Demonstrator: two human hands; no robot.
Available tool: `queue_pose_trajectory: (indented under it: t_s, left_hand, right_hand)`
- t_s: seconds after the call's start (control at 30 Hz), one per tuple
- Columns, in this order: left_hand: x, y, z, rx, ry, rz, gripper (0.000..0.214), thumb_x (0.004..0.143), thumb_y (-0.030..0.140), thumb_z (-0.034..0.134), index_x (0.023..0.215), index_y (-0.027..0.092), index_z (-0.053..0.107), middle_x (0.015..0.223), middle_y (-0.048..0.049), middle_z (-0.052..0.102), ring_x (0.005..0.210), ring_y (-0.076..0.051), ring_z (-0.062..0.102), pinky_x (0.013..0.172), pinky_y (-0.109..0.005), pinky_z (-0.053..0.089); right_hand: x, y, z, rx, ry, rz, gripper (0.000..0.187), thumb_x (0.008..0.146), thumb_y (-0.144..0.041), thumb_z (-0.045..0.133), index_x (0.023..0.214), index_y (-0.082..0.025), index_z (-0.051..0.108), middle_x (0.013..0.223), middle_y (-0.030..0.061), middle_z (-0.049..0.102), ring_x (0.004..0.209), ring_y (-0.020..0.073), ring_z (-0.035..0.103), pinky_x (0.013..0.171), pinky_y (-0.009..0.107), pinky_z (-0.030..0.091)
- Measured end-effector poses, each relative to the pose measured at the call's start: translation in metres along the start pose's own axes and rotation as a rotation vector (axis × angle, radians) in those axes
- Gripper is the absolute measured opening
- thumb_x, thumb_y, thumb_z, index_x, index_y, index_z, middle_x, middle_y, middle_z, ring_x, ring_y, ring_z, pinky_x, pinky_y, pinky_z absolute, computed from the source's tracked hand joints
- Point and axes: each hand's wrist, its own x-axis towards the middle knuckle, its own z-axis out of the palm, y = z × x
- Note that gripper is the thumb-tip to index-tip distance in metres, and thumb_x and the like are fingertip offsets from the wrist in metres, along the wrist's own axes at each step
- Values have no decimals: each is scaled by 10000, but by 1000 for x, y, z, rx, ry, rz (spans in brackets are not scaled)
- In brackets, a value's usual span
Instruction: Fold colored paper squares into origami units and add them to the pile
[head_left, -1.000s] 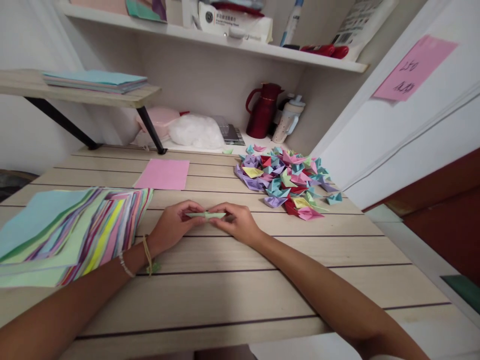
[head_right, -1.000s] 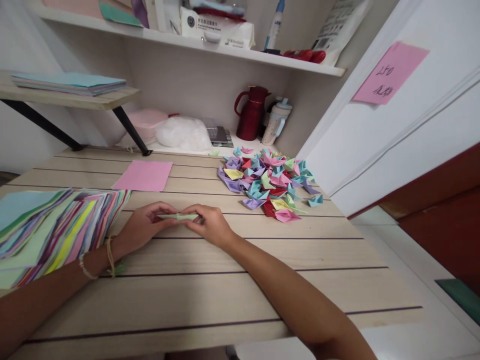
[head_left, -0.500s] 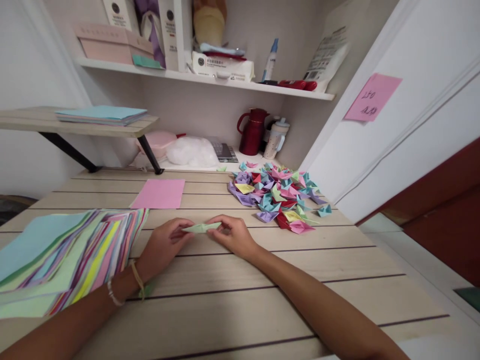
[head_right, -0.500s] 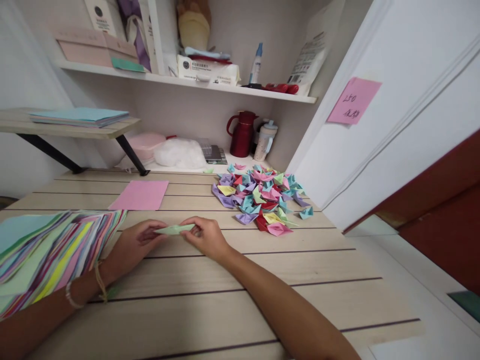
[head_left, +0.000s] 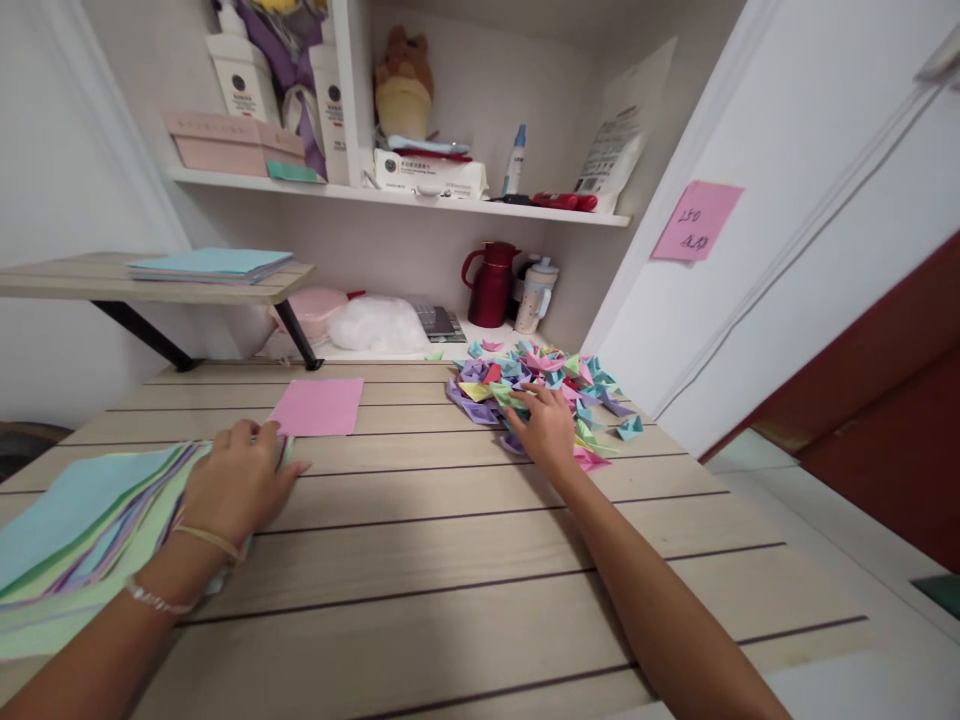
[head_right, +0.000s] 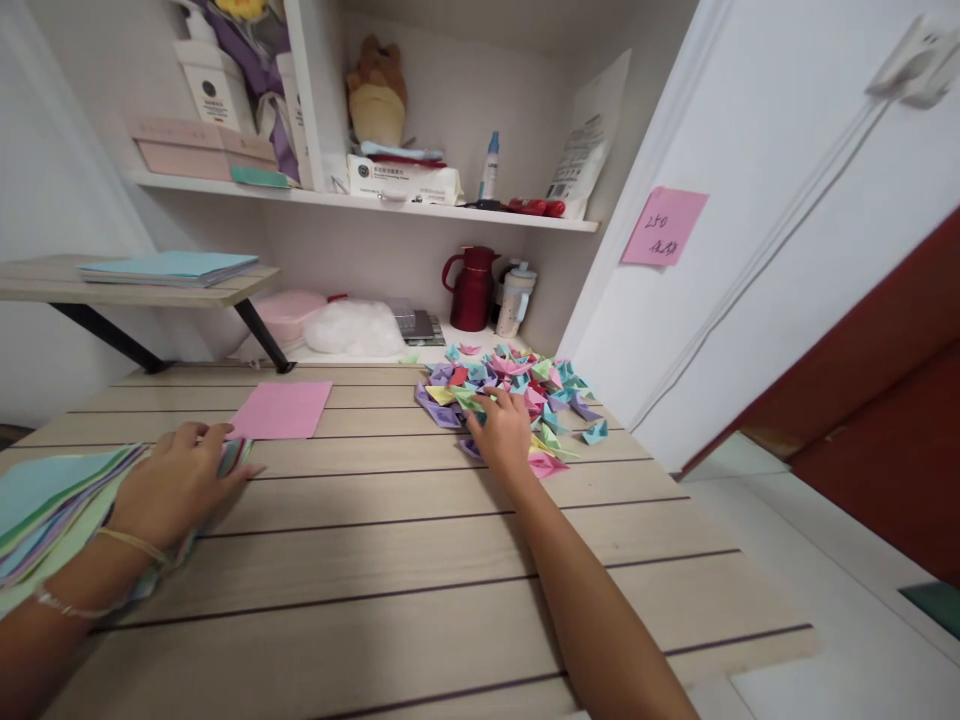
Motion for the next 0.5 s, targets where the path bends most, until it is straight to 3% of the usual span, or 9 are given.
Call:
queue_pose_trajectory:
  t_s: [0.1, 0.37, 0.5]
  left_hand:
    - [5, -8, 0, -89, -103, 11, 422, 872, 398, 449, 1140, 93, 561, 1001, -197, 613, 961, -352, 589, 774, -422, 469]
    - [6, -12, -5, -103, -113, -21, 418, 858, 429, 470, 1090, 105, 596, 1037, -202, 623, 1019, -378, 560, 789, -446, 456]
    - [1, -3, -3, -79, -93, 42, 370, 879, 398, 421, 1035, 119, 607, 1035, -205, 617, 1016, -366, 562, 780, -450, 463]
  right_hand:
    - [-2, -7, 1, 14, -22, -13, 306, 803, -334, 618, 1071, -199, 679, 1098, 95, 648, 998, 273, 517, 863, 407, 389]
    - [-5, -16, 0, 14, -68, -36, 378, 784, -319, 616, 1148, -219, 639, 1139, 92, 623, 1025, 277, 505, 872, 410, 361]
    - [-8, -22, 0, 12, -45, -81, 388, 801, -324, 601, 1173, -214, 613, 1179, 93, 607, 1054, 273, 498, 881, 409, 348]
